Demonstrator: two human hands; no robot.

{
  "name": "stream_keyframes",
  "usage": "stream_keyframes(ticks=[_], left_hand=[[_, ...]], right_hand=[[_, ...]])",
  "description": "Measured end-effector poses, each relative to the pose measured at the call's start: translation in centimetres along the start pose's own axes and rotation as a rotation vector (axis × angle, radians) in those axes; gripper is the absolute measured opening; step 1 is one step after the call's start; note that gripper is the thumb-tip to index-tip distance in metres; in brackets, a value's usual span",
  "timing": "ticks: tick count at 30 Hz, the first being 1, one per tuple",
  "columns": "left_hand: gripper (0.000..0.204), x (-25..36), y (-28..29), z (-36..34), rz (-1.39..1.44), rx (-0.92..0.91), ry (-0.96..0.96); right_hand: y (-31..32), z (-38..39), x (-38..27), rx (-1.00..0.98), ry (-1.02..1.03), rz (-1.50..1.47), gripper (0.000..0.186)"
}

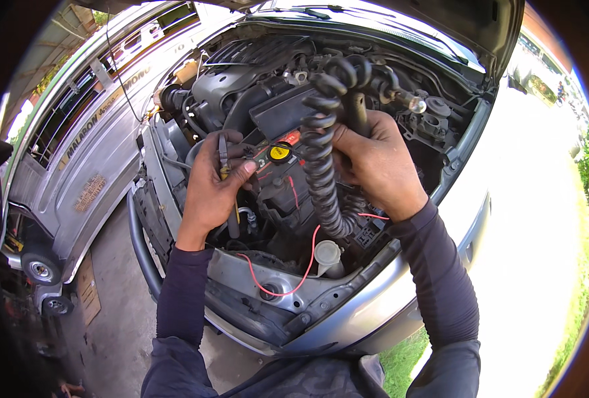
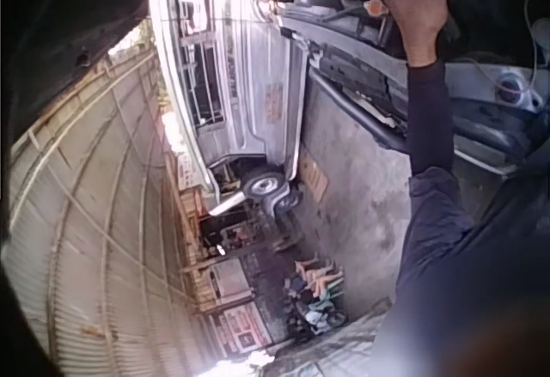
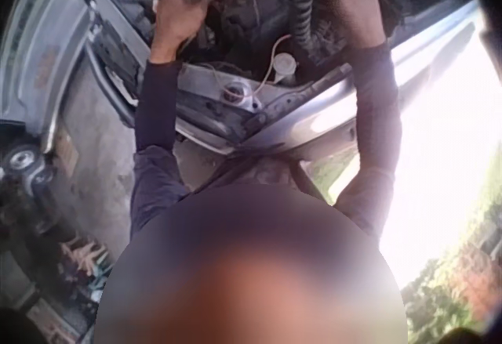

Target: The person works on a car's electrical system under the hood. They connect wires to the battery and fuse box, then use a multimeter to test continuity and voltage at several points. The person also removes and reattaches a front grille panel.

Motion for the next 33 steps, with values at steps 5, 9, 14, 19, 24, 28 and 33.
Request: stream_keyframes(ticks=[5,9,14,19,24,28,33], left_hand=[[0.034,-0.8,0.5,0.7,0.02,0.148,-0.025],[0.031,-1.5,0.2,0.8,-0.037,0.24,-0.019],[0.03,-2.4,0.7,1.1,-0.178,0.348,-0.069],[0.029,-3.3,0.8,0.9,-0.13,0.449,-0.046],[0.028,-3.6,0.2,0.5,-0.14,0.46,-0.043],[0.029,-4.0,-0.3,0.5,-0.095,0.45,-0.016],[0.029,-4.2,-0.5,0.9,-0.189,0.467,-0.049]], right_hand=[[-1.8,0.0,0.0,-0.055,0.005,0.23,0.026],[-1.4,-0.3,0.1,-0.022,0.01,0.225,0.031],[-3.1,0.1,0.7,0.003,-0.017,0.26,0.031],[-1.0,-0.1,0.6,0.01,0.048,0.186,0.027],[0.8,-0.7,0.7,0.03,0.056,0.135,0.022],[1.4,-1.0,0.7,0.038,0.06,0.139,0.022],[1.3,-0.9,0.8,0.051,0.092,0.187,0.024]])
Point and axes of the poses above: each hand's wrist, its own z-axis away from the middle knuckle, its own y-axis out of the back of the hand, x = y × z, the point moved 6 cm from there along -z, towards the middle knuckle, and after that the axes turned 12 degrees about z, right-handed, at the moved point
